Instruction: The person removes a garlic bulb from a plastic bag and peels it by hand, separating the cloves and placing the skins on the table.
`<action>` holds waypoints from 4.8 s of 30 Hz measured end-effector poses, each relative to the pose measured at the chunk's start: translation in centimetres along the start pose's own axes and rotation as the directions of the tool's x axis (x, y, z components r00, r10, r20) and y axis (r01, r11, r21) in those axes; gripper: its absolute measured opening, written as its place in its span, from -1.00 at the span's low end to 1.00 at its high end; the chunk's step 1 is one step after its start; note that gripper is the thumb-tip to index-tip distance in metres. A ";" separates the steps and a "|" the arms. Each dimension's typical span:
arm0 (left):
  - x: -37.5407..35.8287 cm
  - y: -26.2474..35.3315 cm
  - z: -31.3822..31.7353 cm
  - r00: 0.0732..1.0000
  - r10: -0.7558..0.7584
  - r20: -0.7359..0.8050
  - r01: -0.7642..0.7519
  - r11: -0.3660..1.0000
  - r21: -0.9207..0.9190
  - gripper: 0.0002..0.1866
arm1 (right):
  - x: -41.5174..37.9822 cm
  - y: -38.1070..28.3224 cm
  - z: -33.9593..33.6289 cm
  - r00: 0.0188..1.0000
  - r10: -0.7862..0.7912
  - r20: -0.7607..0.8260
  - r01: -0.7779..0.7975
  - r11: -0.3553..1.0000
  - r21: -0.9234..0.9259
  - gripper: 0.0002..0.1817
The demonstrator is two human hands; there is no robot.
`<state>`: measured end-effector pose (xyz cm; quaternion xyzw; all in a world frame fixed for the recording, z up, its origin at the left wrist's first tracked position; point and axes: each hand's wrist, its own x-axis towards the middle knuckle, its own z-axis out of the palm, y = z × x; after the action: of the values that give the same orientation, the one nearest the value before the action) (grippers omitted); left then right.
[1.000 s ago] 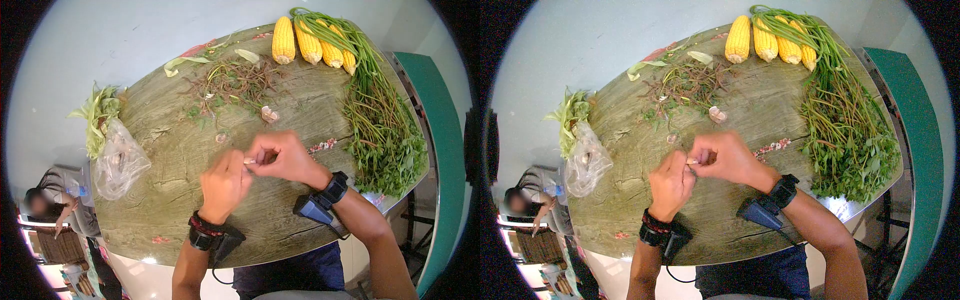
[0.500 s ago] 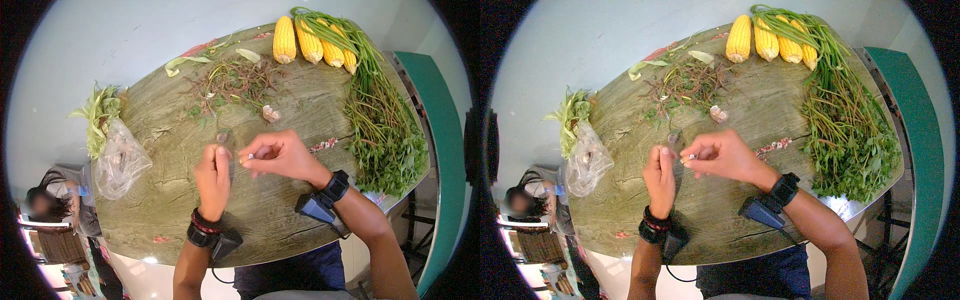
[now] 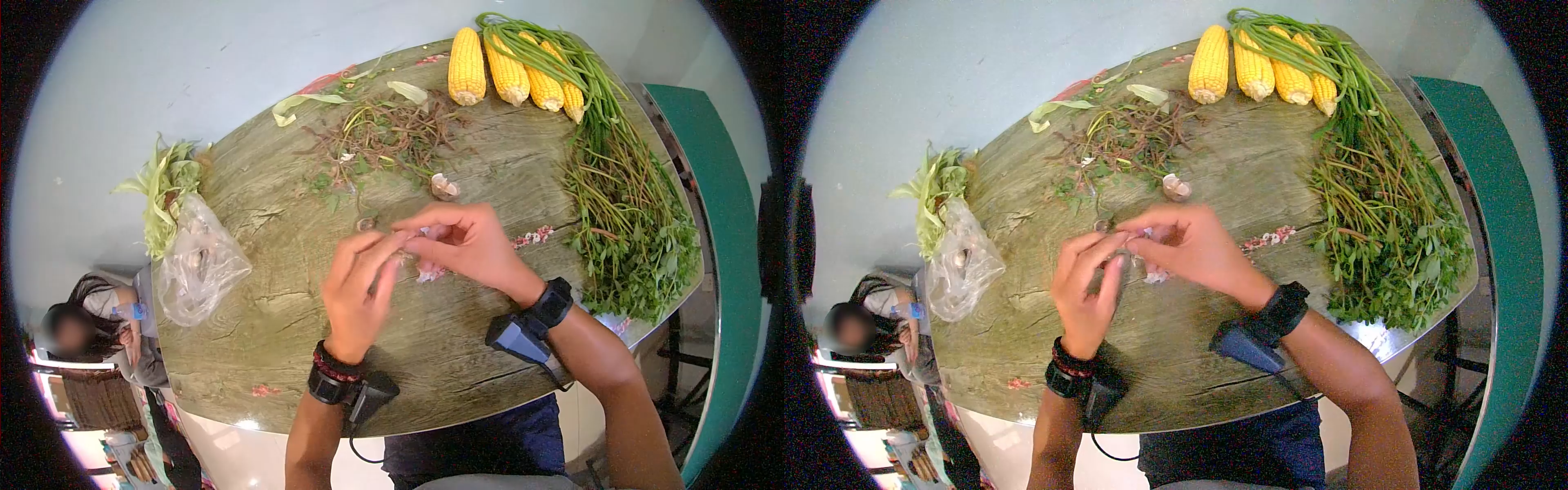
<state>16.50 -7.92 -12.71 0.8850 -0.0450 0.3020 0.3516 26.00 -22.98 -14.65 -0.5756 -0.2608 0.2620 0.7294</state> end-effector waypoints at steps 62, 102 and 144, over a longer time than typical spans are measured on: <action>-1.3 0.1 2.4 0.894 -0.388 0.225 0.432 0.608 -0.666 -0.81 | -0.9 -0.8 0.5 0.981 -0.109 0.160 0.186 0.759 -0.624 -0.44; -0.6 0.3 0.7 0.985 0.122 -0.121 -0.111 0.989 0.100 -0.68 | 0.4 -1.2 -1.0 0.980 0.178 0.093 -0.181 0.983 0.033 -0.78; 0.0 -0.3 0.7 0.973 -0.208 -0.099 0.197 0.974 -0.108 -0.70 | 0.5 -0.8 -1.2 0.974 0.162 0.156 -0.169 0.985 0.037 -0.74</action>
<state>16.93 -8.17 -13.24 0.8488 0.0503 0.3102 0.4252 27.20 -23.66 -14.09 -0.5551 -0.2601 0.3716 0.6972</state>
